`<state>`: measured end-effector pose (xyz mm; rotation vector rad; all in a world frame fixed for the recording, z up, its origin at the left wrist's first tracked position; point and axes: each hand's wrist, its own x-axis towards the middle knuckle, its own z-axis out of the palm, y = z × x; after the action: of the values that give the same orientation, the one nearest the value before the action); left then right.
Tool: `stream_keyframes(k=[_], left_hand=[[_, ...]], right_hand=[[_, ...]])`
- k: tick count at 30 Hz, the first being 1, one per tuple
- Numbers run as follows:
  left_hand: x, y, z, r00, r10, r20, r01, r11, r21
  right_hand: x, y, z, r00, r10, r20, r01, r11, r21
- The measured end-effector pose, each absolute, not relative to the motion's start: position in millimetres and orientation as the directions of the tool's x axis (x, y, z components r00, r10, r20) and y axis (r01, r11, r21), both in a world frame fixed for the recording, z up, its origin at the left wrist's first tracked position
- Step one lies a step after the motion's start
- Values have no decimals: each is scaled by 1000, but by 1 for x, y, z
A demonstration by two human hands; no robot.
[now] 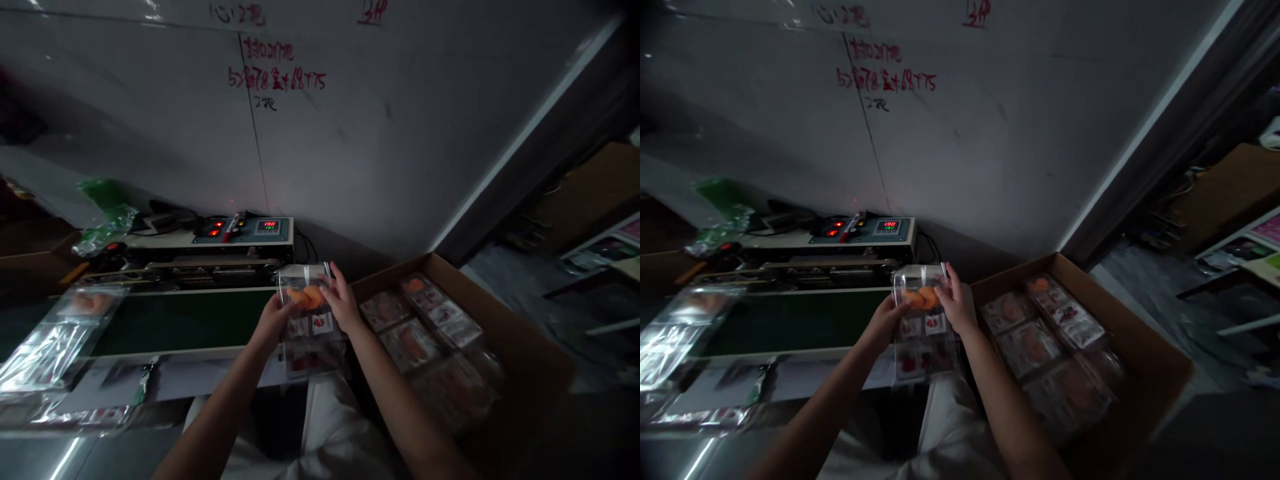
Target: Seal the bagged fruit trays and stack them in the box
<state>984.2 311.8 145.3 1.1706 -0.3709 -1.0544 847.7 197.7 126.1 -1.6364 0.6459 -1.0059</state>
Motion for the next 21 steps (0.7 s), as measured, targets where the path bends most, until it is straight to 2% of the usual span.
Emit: stream_keyframes(k=[7, 13, 21], left_hand=[[1021, 300, 144, 576, -712, -402, 552, -23, 833], [1025, 282, 145, 576, -653, -491, 613, -53, 789], [1025, 261, 143, 602, -585, -543, 644, -47, 764]], right_hand=[[852, 193, 119, 470, -830, 302, -12, -348, -937], [845, 190, 106, 393, -841, 372, -174, -465, -868], [861, 191, 96, 258, -907, 333, -185, -385, -904]])
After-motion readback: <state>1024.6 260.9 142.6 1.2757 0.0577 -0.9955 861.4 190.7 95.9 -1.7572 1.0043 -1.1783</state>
